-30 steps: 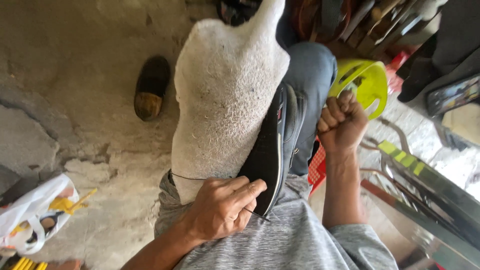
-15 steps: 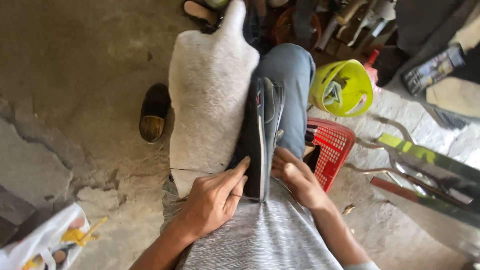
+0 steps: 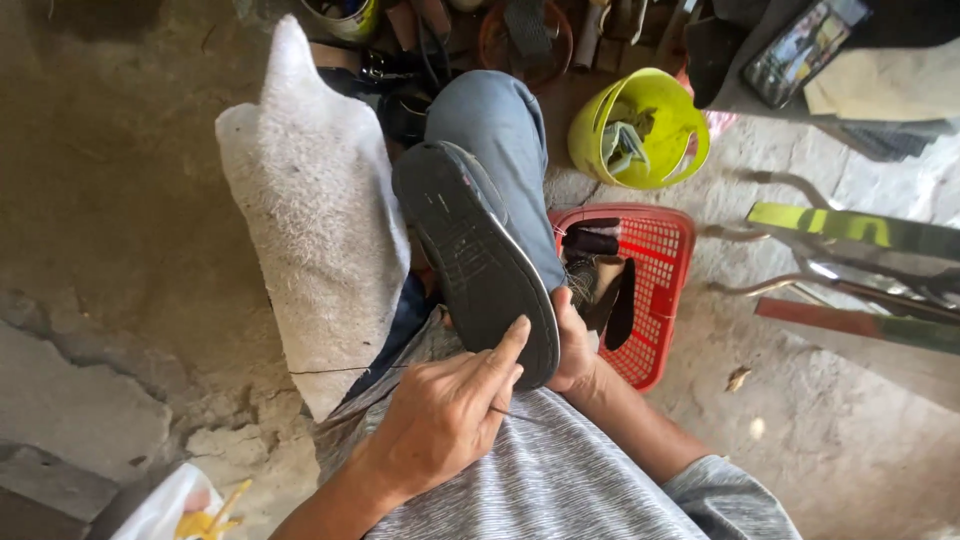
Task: Hand-stitching the sole of a leather shoe using a stitching awl and thread in a repair shop.
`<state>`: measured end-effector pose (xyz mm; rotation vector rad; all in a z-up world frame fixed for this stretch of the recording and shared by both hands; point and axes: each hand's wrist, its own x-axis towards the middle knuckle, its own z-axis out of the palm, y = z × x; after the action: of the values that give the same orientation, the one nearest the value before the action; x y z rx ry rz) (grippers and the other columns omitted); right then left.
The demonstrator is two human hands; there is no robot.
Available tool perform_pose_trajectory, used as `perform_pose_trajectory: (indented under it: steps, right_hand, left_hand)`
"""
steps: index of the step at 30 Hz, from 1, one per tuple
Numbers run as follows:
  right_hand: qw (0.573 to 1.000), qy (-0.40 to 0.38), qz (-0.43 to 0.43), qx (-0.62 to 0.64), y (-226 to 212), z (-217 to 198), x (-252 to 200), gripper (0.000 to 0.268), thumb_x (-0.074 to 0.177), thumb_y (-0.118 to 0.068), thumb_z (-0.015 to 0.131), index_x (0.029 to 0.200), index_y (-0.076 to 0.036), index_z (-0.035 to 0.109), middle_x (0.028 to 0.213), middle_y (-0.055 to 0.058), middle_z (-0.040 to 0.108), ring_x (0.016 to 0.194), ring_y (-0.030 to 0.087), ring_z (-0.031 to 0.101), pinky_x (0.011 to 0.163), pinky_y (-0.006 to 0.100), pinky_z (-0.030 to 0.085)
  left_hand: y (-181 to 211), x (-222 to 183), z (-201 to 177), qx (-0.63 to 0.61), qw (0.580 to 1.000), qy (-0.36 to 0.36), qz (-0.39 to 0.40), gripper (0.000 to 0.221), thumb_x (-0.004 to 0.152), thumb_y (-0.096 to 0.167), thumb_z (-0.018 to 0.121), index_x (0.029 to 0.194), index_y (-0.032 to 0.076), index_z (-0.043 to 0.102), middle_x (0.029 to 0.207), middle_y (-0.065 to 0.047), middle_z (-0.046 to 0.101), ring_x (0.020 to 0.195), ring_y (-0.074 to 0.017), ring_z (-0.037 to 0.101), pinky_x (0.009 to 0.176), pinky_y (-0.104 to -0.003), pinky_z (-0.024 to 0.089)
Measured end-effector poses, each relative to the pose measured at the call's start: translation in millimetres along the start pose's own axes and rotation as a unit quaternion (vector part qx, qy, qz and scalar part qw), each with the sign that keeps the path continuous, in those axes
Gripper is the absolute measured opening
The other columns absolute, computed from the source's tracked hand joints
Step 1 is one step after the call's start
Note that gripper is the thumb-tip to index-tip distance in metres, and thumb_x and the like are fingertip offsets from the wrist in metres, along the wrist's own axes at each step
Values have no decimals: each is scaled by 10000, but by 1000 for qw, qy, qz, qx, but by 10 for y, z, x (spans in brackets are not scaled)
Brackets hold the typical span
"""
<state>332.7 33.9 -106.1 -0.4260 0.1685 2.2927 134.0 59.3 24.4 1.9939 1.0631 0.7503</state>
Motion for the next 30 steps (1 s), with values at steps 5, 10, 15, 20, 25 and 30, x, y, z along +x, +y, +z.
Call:
perform_pose_trajectory:
  steps: [5,10,15,20,25,30]
  right_hand:
    - [994,34,81,71,33,-297,-110,892,890,-664,658,1453,14,522,1366,296,613,1216,493,622,1022,739,478]
    - [993,-17,104,46,-55,39,49,1000,856,-570,757,1573,-1,354,1494,329,477,1374,517,484,1074,671,478]
    - [990,-8,114,77,-24,-83,26,863,886,-541,788,1494,-13,477,1440,268,567,1270,466,594,1099,767,393]
    - [988,-69,101,91,-121,420,132,1161,827,-610,687,1648,29,172,1647,270,304,1298,427,575,1104,567,502]
    - [994,-58,76,51,-121,503,149,1149,826,-615,709,1616,64,225,1605,316,354,1267,395,604,1129,508,488]
    - [996,-57,63,13,-110,512,160,1152,834,-636,696,1617,56,214,1613,335,332,1410,367,488,1175,499,450]
  left_hand:
    - [63,58,-321,32,994,31,-97,376,1004,102,651,1360,3,586,1039,-117,688,768,-181,714,660,-299,611]
    - [65,-14,-527,67,986,70,-132,301,998,52,601,1275,-63,611,1171,-228,635,989,-268,724,845,-308,649]
    - [109,-215,-444,9,995,38,-88,437,1089,195,586,1501,170,441,1038,-91,738,439,1,490,483,-121,739]
    - [159,-30,-432,48,997,4,-59,337,1014,70,625,1344,133,653,955,-39,651,653,-154,684,573,-313,578]
    - [125,14,-366,69,997,-15,-39,344,1033,110,574,1368,147,642,1062,-78,676,716,-218,709,581,-352,569]
    - [107,8,-362,75,996,-31,-49,376,1023,105,586,1394,155,629,1015,-37,623,541,-195,606,485,-344,513]
